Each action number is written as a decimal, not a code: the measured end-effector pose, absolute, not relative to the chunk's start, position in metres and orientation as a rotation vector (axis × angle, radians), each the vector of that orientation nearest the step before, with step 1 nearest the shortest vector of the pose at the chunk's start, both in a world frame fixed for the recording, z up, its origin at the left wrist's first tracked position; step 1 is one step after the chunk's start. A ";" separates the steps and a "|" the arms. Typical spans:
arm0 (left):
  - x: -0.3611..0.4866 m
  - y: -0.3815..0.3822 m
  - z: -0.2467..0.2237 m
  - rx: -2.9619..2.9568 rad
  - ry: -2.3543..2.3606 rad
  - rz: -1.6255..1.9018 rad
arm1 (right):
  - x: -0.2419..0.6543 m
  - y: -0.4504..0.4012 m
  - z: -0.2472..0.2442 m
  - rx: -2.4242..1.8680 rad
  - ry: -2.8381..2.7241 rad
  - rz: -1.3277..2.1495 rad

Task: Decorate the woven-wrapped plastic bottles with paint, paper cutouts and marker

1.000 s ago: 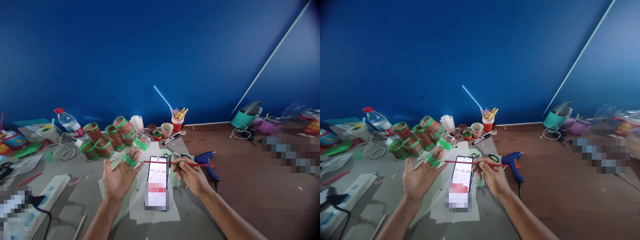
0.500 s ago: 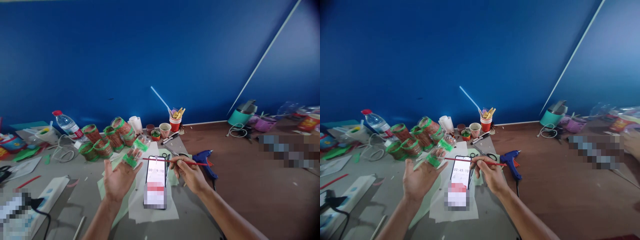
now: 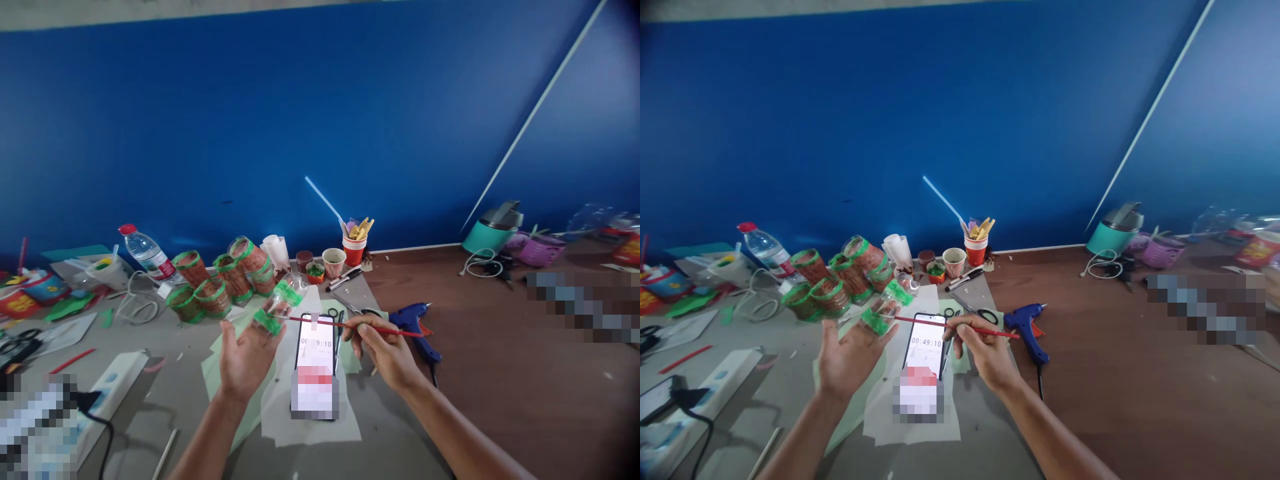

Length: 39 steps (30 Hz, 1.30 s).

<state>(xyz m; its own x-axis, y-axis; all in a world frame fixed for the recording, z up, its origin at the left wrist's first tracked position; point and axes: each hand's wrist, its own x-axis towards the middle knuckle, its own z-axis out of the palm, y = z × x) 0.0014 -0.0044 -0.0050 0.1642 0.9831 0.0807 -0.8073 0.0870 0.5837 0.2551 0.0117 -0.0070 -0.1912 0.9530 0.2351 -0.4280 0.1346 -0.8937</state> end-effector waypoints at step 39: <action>0.012 -0.004 -0.014 0.749 0.461 1.449 | 0.266 0.013 -0.006 -0.614 -1.134 1.378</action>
<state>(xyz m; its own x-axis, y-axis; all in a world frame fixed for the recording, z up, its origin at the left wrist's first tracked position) 0.0119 -0.0040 -0.0137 0.0954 0.9833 0.1553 -0.7132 -0.0413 0.6997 0.2661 0.0130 -0.0055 -0.1724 0.9502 0.2595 -0.4375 0.1621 -0.8845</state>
